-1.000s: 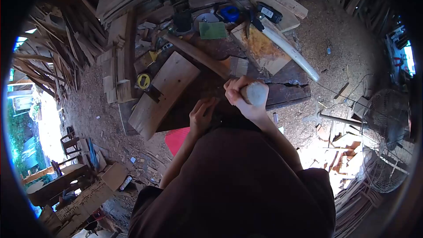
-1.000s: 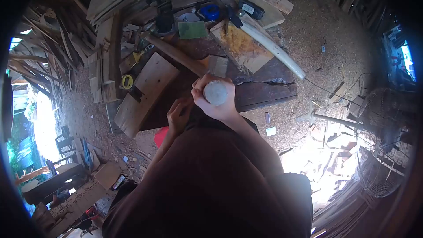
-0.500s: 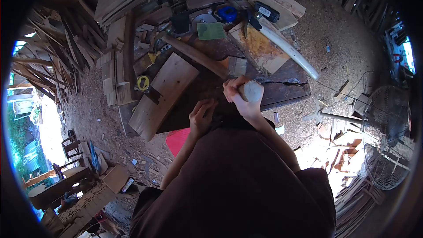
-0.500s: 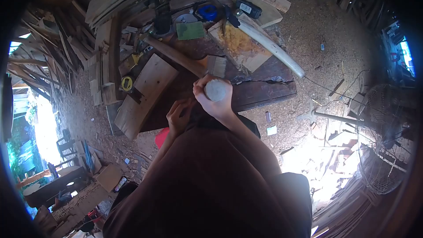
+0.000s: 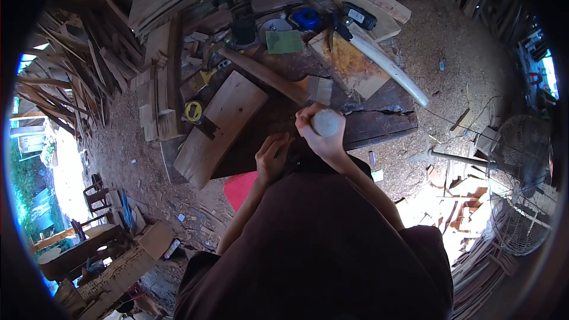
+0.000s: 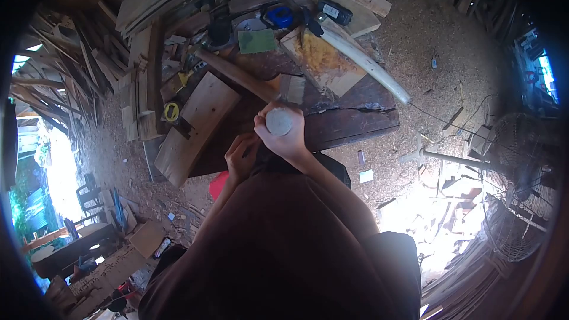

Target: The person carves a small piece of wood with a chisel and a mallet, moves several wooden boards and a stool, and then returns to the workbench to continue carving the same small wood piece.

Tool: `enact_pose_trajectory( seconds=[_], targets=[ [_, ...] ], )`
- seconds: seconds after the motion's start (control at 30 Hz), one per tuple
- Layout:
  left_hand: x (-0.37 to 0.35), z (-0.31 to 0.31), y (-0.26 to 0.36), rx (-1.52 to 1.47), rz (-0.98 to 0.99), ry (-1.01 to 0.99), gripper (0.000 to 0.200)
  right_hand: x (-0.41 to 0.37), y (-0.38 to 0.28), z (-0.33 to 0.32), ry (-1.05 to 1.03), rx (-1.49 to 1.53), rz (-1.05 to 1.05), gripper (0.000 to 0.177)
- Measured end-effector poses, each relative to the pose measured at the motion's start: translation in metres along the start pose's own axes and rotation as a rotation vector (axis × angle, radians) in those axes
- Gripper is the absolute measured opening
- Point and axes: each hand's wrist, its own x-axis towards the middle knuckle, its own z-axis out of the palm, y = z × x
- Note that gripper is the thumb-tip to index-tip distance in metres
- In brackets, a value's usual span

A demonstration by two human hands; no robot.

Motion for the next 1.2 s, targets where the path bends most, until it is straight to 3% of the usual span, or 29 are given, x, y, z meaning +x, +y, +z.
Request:
enact_pose_trajectory(
  seconds=[0.07, 0.13, 0.2, 0.27, 0.33, 0.47, 0.5, 0.73, 0.8, 0.87, 0.93, 1.0, 1.2],
  targets=[
    [0.001, 0.001, -0.002, 0.002, 0.015, 0.007, 0.014, 0.001, -0.005, -0.005, 0.034, 0.178, 0.177, 0.014],
    [0.000, -0.002, 0.001, -0.003, -0.025, 0.003, 0.014, 0.002, 0.000, -0.001, 0.038, 0.211, 0.107, 0.013],
    [0.002, 0.000, 0.002, -0.021, -0.048, -0.005, 0.014, 0.002, 0.012, 0.004, -0.015, -0.057, -0.104, 0.012],
    [0.001, 0.003, 0.000, -0.003, 0.008, 0.007, 0.016, 0.001, 0.016, -0.005, -0.048, 0.021, -0.009, 0.012],
    [0.002, 0.002, 0.001, 0.005, 0.009, 0.014, 0.015, 0.001, 0.002, -0.006, 0.128, 0.258, 0.208, 0.014],
    [0.001, 0.001, 0.001, 0.021, -0.009, 0.034, 0.014, -0.001, 0.011, -0.005, 0.109, 0.342, 0.165, 0.014],
    [0.002, 0.002, 0.000, 0.016, -0.004, 0.033, 0.014, 0.004, 0.004, -0.005, 0.134, 0.502, 0.249, 0.015],
    [-0.001, -0.001, 0.000, 0.018, -0.014, 0.012, 0.014, -0.001, 0.006, -0.001, 0.076, 0.172, 0.094, 0.014],
    [0.001, 0.002, 0.000, -0.001, -0.015, 0.030, 0.014, 0.003, 0.001, -0.007, 0.013, 0.209, 0.087, 0.015],
    [0.002, 0.003, -0.001, -0.017, 0.012, 0.008, 0.014, 0.001, -0.002, -0.007, 0.135, 0.294, 0.243, 0.014],
    [0.005, 0.002, 0.003, -0.012, -0.021, 0.005, 0.014, 0.001, -0.004, -0.002, 0.151, 0.263, 0.171, 0.014],
    [0.001, -0.001, 0.003, -0.016, -0.049, -0.010, 0.014, 0.003, -0.002, -0.003, -0.032, 0.133, 0.100, 0.013],
    [0.001, -0.004, -0.003, 0.014, 0.046, -0.006, 0.014, 0.001, -0.006, 0.002, 0.040, 0.139, 0.107, 0.015]
  ],
)
